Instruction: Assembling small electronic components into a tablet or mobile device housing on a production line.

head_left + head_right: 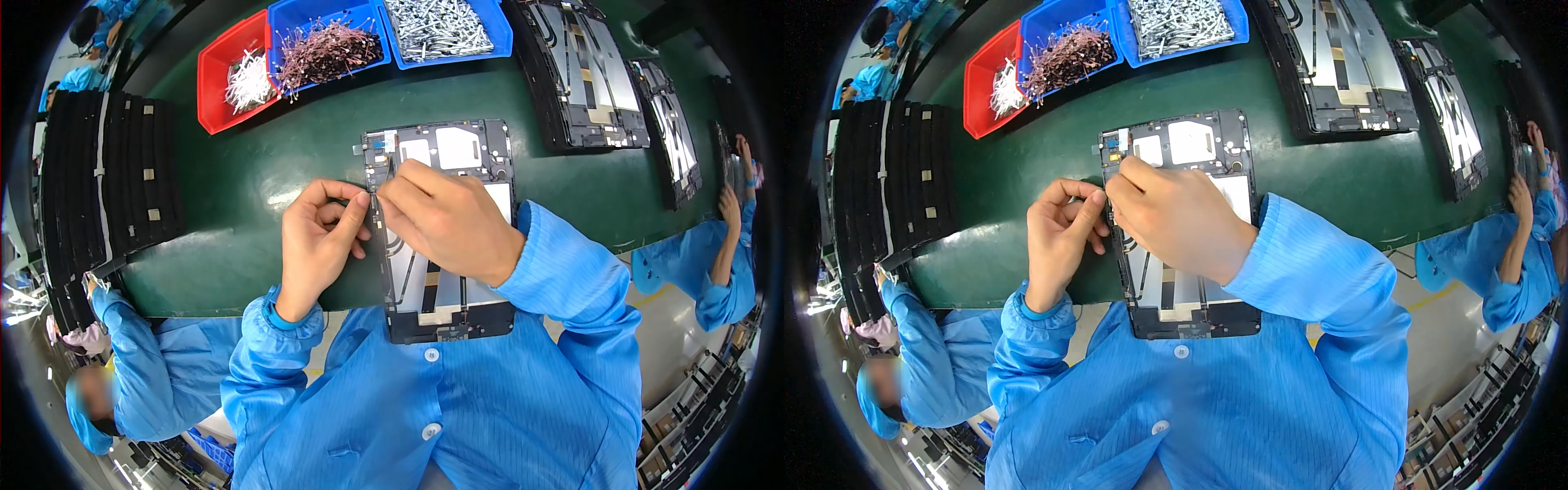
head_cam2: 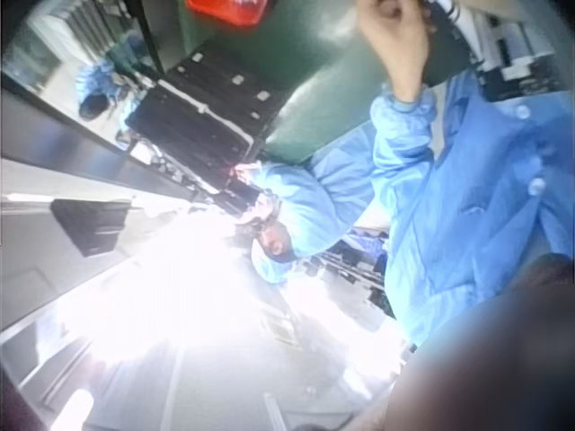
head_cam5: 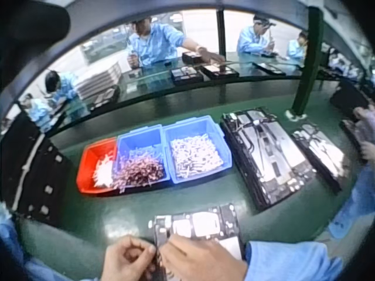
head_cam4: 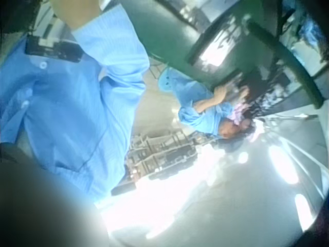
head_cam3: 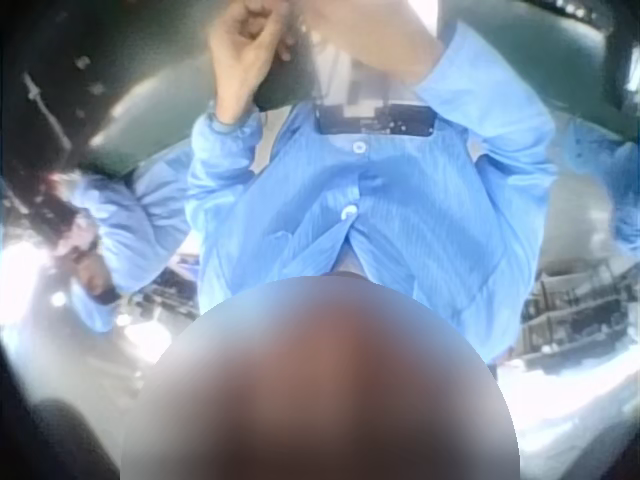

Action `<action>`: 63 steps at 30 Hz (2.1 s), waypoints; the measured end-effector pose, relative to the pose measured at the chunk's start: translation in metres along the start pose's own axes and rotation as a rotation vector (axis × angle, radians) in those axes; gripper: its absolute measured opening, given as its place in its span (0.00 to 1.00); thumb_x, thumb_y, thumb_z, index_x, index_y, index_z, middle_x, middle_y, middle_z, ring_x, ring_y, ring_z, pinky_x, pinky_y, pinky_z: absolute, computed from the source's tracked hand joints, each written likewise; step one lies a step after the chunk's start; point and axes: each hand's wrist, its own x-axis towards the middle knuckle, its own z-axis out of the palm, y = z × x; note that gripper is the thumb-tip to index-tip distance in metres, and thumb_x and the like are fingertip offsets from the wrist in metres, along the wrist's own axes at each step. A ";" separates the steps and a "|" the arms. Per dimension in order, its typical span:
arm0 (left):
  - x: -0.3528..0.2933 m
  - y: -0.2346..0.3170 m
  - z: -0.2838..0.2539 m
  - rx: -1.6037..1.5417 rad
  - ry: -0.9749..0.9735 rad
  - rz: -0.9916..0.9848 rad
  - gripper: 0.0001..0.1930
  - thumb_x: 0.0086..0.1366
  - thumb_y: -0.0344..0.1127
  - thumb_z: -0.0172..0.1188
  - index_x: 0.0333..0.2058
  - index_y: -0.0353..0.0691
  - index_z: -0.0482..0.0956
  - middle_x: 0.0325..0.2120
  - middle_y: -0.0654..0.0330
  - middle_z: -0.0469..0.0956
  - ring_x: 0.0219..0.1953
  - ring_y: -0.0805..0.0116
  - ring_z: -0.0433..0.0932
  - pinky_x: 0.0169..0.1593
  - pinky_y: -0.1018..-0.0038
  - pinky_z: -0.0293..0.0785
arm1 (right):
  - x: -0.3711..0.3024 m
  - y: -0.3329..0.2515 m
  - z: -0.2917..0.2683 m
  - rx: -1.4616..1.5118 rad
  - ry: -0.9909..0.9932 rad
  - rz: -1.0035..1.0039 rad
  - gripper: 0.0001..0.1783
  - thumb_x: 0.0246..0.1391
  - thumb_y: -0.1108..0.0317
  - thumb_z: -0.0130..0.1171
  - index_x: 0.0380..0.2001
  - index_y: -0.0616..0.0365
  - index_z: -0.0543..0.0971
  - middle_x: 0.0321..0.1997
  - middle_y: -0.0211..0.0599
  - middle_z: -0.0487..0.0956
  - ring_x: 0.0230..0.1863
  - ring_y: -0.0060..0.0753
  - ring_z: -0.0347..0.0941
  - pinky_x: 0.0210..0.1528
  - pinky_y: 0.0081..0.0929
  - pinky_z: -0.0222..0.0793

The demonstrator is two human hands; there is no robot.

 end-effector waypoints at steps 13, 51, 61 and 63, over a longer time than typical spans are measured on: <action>0.020 0.018 -0.020 -0.011 -0.208 -0.206 0.06 0.68 0.28 0.63 0.37 0.31 0.77 0.27 0.56 0.81 0.25 0.73 0.82 0.25 0.79 0.79 | -0.002 0.001 -0.002 0.050 -0.020 0.011 0.07 0.50 0.74 0.66 0.31 0.60 0.77 0.30 0.35 0.71 0.25 0.39 0.76 0.26 0.34 0.74; 0.031 0.023 -0.018 0.070 -0.302 -0.161 0.07 0.63 0.26 0.63 0.36 0.32 0.73 0.30 0.58 0.78 0.23 0.71 0.82 0.21 0.79 0.75 | 0.094 0.062 -0.068 -0.293 0.180 0.114 0.07 0.52 0.71 0.64 0.34 0.57 0.85 0.32 0.40 0.82 0.35 0.41 0.80 0.38 0.36 0.75; 0.025 0.016 -0.023 -0.068 -0.260 -0.089 0.08 0.67 0.29 0.62 0.38 0.32 0.74 0.31 0.57 0.77 0.23 0.72 0.80 0.20 0.79 0.74 | 0.118 0.100 -0.076 -0.601 -0.219 0.008 0.07 0.55 0.74 0.62 0.38 0.56 0.83 0.44 0.41 0.76 0.46 0.47 0.78 0.48 0.42 0.76; 0.025 0.017 -0.024 -0.075 -0.263 -0.085 0.07 0.67 0.29 0.62 0.38 0.32 0.74 0.31 0.57 0.77 0.23 0.73 0.80 0.21 0.79 0.74 | 0.114 0.102 -0.080 -0.559 -0.176 0.022 0.07 0.55 0.73 0.63 0.37 0.57 0.83 0.43 0.41 0.77 0.44 0.47 0.79 0.46 0.41 0.76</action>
